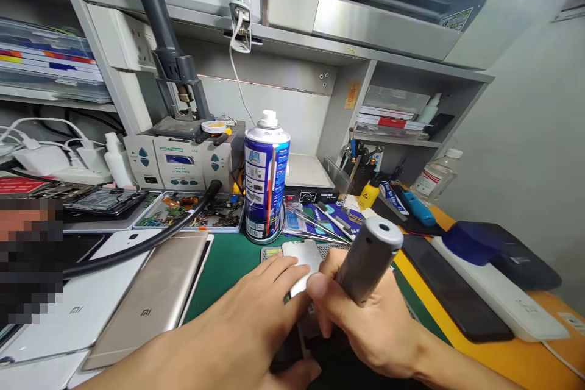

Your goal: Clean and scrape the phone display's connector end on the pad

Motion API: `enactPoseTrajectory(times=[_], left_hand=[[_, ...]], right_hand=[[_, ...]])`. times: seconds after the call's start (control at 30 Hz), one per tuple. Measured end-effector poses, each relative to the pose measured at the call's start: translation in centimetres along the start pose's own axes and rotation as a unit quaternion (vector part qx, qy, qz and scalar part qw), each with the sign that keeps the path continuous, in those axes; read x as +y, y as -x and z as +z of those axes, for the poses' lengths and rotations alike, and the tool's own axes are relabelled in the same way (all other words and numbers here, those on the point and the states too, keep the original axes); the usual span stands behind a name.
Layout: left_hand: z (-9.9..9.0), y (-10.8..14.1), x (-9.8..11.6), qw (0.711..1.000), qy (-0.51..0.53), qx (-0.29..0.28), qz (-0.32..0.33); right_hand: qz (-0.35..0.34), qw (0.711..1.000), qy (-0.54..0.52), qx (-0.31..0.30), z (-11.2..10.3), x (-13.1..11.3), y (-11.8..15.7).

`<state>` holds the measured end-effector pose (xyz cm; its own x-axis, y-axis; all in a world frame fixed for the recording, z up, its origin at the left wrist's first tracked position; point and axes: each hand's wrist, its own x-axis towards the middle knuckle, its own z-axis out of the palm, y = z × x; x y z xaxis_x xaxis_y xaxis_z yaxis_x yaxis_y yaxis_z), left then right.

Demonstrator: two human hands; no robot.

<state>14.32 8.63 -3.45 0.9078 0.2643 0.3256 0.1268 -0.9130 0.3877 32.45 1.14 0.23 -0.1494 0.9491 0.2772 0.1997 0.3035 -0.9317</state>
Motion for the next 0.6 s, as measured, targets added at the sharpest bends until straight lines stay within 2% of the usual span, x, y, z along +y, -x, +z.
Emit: enactPoseTrajectory(times=[0.17, 0.3, 0.47, 0.6], left_hand=[[0.5, 0.0, -0.6, 1.000, -0.008, 0.015, 0.011], [-0.1, -0.1, -0.1, 1.000, -0.010, -0.006, 0.005], [-0.8, 0.2, 0.8, 1.000, -0.021, 0.020, -0.008], [-0.7, 0.3, 0.8, 1.000, -0.023, 0.014, -0.010]], right_hand=[[0.001, 1.000, 0.009, 0.000, 0.0, -0.2, -0.1], [-0.009, 1.000, 0.026, -0.008, -0.1, -0.3, -0.1], [-0.008, 1.000, 0.020, -0.002, 0.0, -0.2, 0.1], [-0.012, 1.000, 0.009, -0.008, -0.1, -0.1, 0.1]])
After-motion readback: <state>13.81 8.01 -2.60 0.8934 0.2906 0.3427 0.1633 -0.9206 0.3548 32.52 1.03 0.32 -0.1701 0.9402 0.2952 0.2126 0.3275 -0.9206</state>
